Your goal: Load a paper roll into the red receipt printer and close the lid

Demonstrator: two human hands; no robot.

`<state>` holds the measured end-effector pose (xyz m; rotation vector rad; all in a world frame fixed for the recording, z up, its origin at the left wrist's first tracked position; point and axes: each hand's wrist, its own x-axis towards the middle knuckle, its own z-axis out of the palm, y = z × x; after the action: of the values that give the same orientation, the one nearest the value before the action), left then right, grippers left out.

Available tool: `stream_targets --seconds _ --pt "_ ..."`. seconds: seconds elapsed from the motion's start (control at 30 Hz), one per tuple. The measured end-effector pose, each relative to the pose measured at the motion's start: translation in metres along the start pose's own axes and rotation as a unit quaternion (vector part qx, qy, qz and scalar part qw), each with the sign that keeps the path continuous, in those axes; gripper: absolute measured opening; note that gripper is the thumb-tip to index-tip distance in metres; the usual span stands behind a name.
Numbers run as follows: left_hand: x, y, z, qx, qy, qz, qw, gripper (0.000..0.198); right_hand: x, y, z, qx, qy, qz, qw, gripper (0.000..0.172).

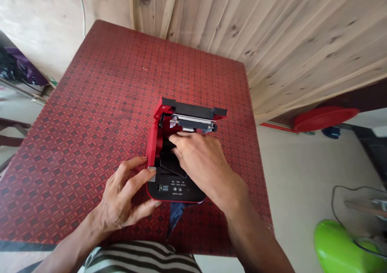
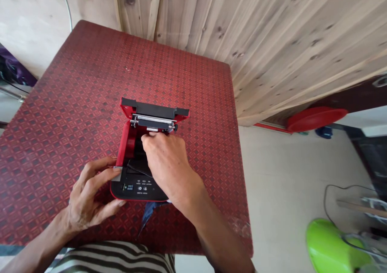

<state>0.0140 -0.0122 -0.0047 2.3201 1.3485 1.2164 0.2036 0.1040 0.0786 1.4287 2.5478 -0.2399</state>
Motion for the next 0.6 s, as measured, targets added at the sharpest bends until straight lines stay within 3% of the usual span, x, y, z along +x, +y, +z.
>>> stream_targets --seconds 0.1,0.17,0.27,0.33,0.43,0.6 --pt "0.000 -0.001 0.000 -0.004 0.005 0.002 1.000 0.044 -0.007 0.003 0.000 0.029 0.014 -0.009 0.999 0.021" --pt "0.000 -0.002 0.000 -0.008 0.002 0.000 1.000 0.046 -0.017 0.006 -0.002 0.081 0.056 -0.031 0.995 0.022" --pt "0.000 -0.003 -0.004 -0.021 -0.010 -0.003 1.000 0.049 -0.038 0.011 -0.006 0.200 0.128 -0.089 0.967 0.017" --pt "0.001 -0.003 -0.009 -0.032 -0.019 -0.010 0.999 0.053 -0.051 0.013 -0.005 0.253 0.135 -0.120 0.950 0.014" --pt "0.006 -0.001 -0.021 -0.048 -0.028 -0.025 0.998 0.061 -0.063 0.014 0.004 0.288 0.131 -0.134 0.939 0.014" --pt "0.030 -0.003 -0.041 -0.050 -0.016 -0.020 0.998 0.062 -0.066 0.017 0.022 0.370 0.197 -0.134 0.898 0.013"
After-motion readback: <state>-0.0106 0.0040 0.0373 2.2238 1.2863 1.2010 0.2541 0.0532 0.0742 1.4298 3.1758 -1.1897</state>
